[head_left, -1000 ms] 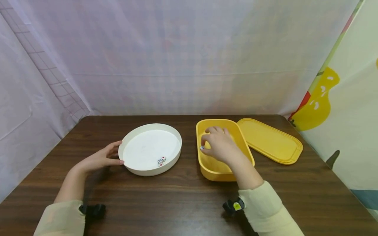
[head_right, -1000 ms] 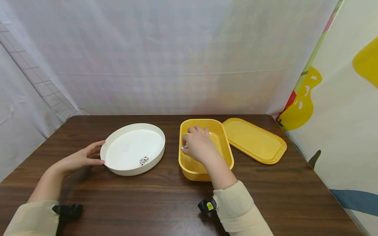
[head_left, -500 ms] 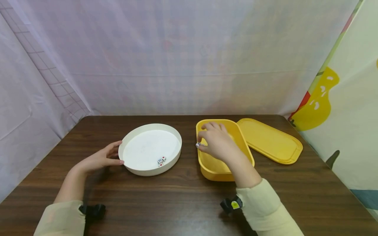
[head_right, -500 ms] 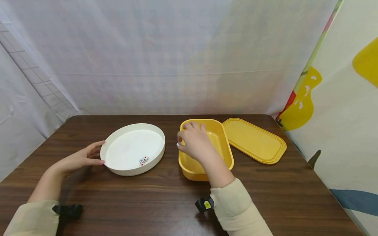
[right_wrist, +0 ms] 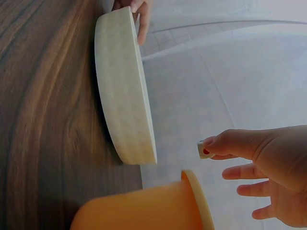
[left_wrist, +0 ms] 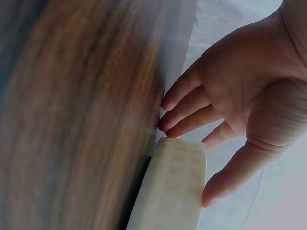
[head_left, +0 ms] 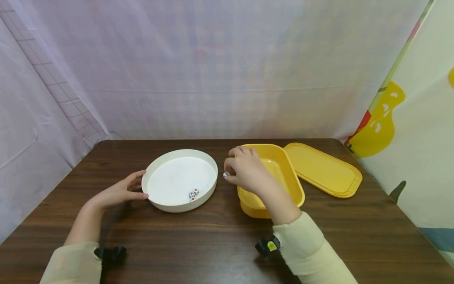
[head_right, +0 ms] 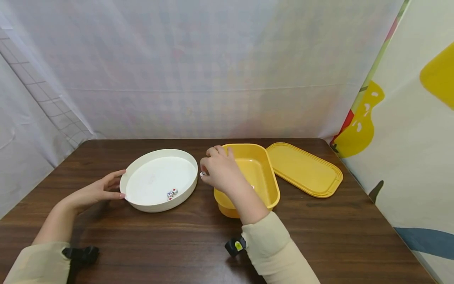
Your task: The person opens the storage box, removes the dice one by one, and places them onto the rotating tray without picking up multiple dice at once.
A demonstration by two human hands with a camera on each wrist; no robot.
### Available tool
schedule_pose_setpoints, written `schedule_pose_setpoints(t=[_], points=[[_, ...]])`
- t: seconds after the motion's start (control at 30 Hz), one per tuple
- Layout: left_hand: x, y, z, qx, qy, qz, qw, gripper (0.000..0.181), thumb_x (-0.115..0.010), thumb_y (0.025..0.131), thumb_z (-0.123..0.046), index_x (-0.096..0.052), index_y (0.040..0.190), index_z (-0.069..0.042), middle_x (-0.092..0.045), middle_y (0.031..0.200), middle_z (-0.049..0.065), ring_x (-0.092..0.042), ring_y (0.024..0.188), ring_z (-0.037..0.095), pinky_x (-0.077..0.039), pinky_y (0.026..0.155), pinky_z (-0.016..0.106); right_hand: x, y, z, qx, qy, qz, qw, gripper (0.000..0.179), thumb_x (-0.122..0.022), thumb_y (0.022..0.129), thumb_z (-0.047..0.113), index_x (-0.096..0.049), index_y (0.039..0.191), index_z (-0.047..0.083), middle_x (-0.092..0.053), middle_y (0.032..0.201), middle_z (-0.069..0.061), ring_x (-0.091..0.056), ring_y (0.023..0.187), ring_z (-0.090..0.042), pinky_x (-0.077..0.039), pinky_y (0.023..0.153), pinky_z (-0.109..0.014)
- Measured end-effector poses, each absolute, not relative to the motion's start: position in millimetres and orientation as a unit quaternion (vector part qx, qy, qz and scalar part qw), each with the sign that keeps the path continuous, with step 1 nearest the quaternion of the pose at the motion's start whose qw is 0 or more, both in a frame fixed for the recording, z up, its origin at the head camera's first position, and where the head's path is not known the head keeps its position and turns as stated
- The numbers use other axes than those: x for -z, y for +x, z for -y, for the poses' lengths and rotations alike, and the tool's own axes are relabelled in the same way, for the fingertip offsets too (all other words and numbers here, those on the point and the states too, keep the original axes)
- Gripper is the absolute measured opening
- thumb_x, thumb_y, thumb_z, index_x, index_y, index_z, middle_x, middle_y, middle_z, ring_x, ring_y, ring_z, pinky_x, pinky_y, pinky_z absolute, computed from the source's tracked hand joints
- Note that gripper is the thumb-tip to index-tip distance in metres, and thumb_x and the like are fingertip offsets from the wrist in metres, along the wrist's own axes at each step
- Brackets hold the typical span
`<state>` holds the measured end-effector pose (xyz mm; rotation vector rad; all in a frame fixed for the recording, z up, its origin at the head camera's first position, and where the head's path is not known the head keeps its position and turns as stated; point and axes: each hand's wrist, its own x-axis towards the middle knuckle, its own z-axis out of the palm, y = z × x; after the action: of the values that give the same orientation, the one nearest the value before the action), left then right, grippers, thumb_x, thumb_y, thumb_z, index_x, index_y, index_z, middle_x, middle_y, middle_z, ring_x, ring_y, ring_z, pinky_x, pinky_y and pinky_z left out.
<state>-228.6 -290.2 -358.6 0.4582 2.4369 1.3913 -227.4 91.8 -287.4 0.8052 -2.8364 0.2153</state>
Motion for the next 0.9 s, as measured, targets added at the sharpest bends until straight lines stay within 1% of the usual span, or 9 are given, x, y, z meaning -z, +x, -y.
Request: schedule_pose_setpoints(t=[0.13,0.4,0.67,0.9], points=[[358,-229,290,-0.485,0.160,-0.846,0.150,0.093,-0.071,0.087,-0.019,-0.007,0.150,0.004,-0.025,0.144,0.037,-0.025,0.133,0.049,-0.025,0.104,0.058,288,-229,-85,-0.074,0.278,0.954,0.089,0.011,-0.071,0.087,0.029,-0.066,0.083,0.021,-0.053,0.128,-0.010,-0.036,0.127,-0.033,-0.017,0.107,-0.059],[359,-229,289,-0.487,0.159,-0.845,0.150,0.093,-0.071,0.087,-0.018,-0.007,0.150,0.005,-0.025,0.144,0.037,-0.024,0.133,0.049,-0.024,0.104,0.058,290,-231,-74,-0.065,0.289,0.950,0.093,0.011,-0.073,0.086,0.029,-0.066,0.084,0.021,-0.054,0.126,-0.009,-0.037,0.126,-0.031,-0.019,0.106,-0.058],[359,-229,289,-0.489,0.160,-0.844,0.150,0.092,-0.071,0.087,-0.018,-0.006,0.150,0.005,-0.024,0.144,0.037,-0.025,0.133,0.049,-0.024,0.104,0.057,294,-234,-63,-0.054,0.297,0.948,0.104,0.009,-0.072,0.086,0.029,-0.068,0.086,0.021,-0.054,0.125,-0.008,-0.038,0.125,-0.030,-0.021,0.106,-0.058],[359,-230,289,-0.486,0.159,-0.845,0.153,0.093,-0.071,0.087,-0.019,-0.006,0.150,0.005,-0.024,0.144,0.037,-0.023,0.134,0.049,-0.024,0.104,0.058,300,-236,-55,-0.045,0.302,0.947,0.097,0.010,-0.072,0.087,0.031,-0.068,0.088,0.022,-0.053,0.126,-0.008,-0.037,0.126,-0.030,-0.020,0.107,-0.057]])
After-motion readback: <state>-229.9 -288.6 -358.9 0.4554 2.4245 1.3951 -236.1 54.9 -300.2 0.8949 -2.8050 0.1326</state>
